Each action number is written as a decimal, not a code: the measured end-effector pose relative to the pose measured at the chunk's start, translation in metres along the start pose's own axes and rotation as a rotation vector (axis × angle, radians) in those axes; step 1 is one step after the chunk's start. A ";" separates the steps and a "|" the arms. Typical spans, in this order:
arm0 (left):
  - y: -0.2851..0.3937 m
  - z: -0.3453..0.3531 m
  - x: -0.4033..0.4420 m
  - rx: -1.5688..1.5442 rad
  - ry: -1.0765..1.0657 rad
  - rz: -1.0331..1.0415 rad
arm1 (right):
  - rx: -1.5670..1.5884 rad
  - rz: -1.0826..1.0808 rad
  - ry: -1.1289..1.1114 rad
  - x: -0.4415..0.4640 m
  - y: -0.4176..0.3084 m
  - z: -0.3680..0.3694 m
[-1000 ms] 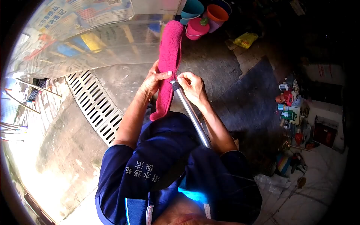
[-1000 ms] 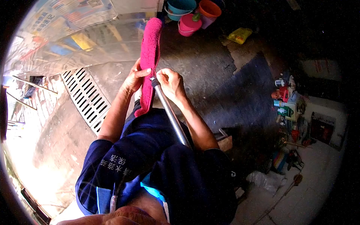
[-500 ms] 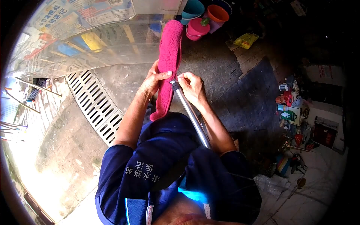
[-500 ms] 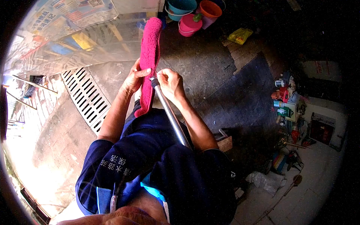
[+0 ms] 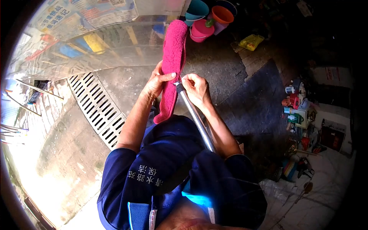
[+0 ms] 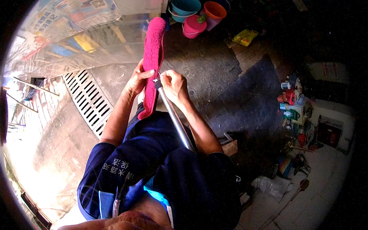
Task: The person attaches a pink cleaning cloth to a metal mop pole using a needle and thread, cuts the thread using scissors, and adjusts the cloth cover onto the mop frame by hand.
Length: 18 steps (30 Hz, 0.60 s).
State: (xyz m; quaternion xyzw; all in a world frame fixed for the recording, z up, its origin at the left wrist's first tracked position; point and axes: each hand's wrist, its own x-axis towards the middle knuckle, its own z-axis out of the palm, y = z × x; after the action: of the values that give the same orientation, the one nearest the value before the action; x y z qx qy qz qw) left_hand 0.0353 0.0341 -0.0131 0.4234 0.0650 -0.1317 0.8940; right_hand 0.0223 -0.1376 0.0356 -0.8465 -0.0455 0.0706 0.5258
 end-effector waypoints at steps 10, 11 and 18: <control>0.001 0.001 0.000 0.002 0.006 0.003 | -0.046 0.035 -0.023 0.002 -0.006 -0.002; 0.001 0.000 0.000 0.002 0.007 0.004 | -0.046 0.035 -0.025 0.003 -0.005 -0.002; 0.005 0.001 0.001 0.043 -0.023 0.001 | -0.036 -0.043 -0.020 0.009 0.007 0.001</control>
State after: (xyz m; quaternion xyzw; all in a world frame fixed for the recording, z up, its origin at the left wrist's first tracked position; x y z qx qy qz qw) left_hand 0.0379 0.0359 -0.0091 0.4408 0.0518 -0.1374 0.8855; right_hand 0.0315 -0.1388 0.0280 -0.8538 -0.0701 0.0672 0.5115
